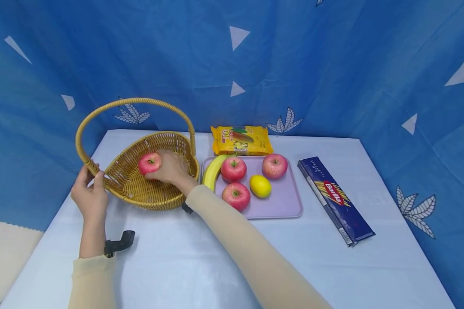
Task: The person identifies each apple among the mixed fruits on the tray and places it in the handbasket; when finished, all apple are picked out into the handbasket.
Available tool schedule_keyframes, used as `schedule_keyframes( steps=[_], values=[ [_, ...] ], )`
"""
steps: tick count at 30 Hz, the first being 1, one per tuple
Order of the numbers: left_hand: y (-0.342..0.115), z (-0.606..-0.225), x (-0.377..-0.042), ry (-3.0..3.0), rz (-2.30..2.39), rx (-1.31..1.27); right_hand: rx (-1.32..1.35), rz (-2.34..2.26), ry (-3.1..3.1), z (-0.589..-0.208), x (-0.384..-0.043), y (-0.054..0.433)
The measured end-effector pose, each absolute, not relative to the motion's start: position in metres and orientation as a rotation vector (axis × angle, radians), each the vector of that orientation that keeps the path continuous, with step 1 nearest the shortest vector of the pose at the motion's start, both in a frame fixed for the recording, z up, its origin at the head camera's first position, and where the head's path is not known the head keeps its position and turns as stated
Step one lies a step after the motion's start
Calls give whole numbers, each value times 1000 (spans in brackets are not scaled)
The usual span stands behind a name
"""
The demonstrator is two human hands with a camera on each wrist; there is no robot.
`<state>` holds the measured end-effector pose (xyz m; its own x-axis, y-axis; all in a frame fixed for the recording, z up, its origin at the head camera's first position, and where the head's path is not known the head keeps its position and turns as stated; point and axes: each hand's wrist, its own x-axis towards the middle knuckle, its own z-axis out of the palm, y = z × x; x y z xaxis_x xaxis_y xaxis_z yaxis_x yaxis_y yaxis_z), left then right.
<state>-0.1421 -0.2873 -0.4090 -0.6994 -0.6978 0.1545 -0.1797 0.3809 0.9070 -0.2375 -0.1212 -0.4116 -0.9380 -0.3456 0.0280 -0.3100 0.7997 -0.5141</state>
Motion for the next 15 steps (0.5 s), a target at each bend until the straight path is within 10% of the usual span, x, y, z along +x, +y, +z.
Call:
schedule_keyframes(
  steps=[15],
  values=[
    [-288, -410, -142, -2114, -1314, 746, -511, -805, 2858, -413, -236, -124]
  ],
)
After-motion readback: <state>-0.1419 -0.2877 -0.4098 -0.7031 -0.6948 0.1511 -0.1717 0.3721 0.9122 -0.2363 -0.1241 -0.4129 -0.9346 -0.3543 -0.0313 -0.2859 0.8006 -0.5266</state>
